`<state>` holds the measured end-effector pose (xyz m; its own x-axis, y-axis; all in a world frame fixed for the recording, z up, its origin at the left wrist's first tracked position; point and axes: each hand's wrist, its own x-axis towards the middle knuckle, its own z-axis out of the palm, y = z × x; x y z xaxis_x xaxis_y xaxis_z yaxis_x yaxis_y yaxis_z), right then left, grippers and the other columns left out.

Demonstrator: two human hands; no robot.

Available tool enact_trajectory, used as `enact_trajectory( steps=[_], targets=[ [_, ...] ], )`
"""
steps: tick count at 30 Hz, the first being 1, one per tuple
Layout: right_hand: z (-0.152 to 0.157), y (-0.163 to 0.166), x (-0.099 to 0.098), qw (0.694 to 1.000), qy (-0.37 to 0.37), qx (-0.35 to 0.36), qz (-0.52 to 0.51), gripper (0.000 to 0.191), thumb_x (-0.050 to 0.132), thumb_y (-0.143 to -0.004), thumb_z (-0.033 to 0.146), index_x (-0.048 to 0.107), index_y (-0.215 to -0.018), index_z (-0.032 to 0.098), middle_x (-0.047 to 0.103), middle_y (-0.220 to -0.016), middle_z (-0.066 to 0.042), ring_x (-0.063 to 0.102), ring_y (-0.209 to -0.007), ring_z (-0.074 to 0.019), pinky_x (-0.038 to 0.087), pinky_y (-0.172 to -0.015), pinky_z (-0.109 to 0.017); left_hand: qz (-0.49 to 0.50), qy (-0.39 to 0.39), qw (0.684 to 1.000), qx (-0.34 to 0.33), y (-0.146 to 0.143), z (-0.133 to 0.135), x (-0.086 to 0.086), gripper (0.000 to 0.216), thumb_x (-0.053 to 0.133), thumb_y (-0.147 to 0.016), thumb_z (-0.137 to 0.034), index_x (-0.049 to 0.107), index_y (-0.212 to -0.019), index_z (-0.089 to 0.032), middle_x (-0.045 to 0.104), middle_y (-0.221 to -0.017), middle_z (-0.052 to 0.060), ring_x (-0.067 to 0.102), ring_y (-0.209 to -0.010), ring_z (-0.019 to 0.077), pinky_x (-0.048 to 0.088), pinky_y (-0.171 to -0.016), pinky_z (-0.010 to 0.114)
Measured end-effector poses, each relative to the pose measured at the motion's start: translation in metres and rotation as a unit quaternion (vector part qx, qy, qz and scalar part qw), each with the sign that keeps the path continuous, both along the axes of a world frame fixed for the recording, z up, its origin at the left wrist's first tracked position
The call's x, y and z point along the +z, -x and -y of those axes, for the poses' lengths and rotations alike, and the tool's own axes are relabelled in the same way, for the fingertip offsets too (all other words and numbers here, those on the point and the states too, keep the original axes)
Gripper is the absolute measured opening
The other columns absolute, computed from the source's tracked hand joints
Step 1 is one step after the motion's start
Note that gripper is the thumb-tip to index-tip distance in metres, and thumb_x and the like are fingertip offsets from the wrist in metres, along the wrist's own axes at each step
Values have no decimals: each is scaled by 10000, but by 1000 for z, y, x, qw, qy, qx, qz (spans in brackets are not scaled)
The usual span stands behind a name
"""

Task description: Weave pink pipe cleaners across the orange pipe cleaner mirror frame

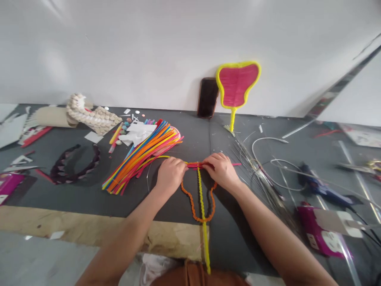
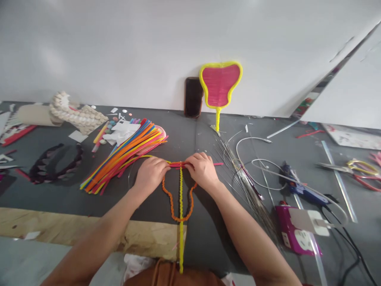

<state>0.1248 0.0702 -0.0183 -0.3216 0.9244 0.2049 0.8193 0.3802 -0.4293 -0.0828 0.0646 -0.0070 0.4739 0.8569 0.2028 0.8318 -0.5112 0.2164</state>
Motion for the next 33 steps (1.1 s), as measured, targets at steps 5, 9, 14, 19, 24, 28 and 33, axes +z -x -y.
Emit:
enact_trajectory(
  steps=[5, 9, 14, 19, 24, 28, 33],
  targets=[
    [-1, -3, -2, 1000, 3, -26, -3, 99, 583, -857, 254, 679, -839, 240, 677, -841, -32, 557, -834, -214, 372, -738, -331, -32, 19, 999, 34, 0, -9, 1, 188, 508, -879, -245, 629, -757, -169, 646, -760, 64, 567, -789, 218, 405, -740, 345],
    [-1, 0, -4, 999, -3, -43, 13, 99, 586, -844, 239, 677, -806, 250, 680, -824, -22, 556, -828, -215, 354, -715, -328, -25, 8, 998, 60, -7, 0, 9, 150, 499, -873, -199, 639, -912, -162, 669, -889, 88, 575, -875, 242, 414, -792, 377],
    [0, 1, -5, 999, 1, -43, 23, 101, 585, -850, 257, 676, -807, 245, 683, -835, -20, 550, -826, -213, 343, -712, -328, -57, 1, 998, -26, -39, 36, 16, 345, 417, -925, -286, 574, -1189, -130, 594, -1250, 145, 496, -1170, 285, 285, -1038, 492],
    [1, 1, -4, 999, -5, -48, 19, 116, 574, -851, 245, 678, -799, 236, 683, -824, -24, 548, -819, -205, 334, -705, -321, -88, 23, 996, -25, -54, 50, 3, 629, 274, -936, -504, 489, -1292, -32, 477, -1375, 216, 338, -1340, 306, 147, -1114, 538],
    [1, 2, -3, 998, -3, -51, 29, 123, 570, -852, 249, 679, -798, 230, 687, -829, -21, 548, -813, -199, 318, -696, -312, -102, 2, 995, -12, -53, 50, -4, 761, 209, -892, -621, 475, -1316, -47, 454, -1396, 210, 349, -1335, 314, 172, -1109, 543],
    [1, 2, -2, 998, 1, -50, 34, 125, 567, -853, 253, 677, -799, 229, 689, -828, -24, 548, -812, -203, 314, -702, -312, -107, -4, 994, -14, -52, 51, -3, 770, 201, -883, -637, 481, -1319, -68, 454, -1398, 204, 350, -1337, 313, 178, -1105, 549],
    [1, 2, -2, 998, 0, -51, 36, 134, 558, -864, 260, 673, -801, 232, 689, -840, -19, 547, -823, -203, 314, -706, -314, -107, 14, 994, -18, -50, 50, 1, 751, 204, -892, -620, 476, -1323, -68, 449, -1403, 202, 347, -1339, 308, 176, -1102, 562]
  ],
)
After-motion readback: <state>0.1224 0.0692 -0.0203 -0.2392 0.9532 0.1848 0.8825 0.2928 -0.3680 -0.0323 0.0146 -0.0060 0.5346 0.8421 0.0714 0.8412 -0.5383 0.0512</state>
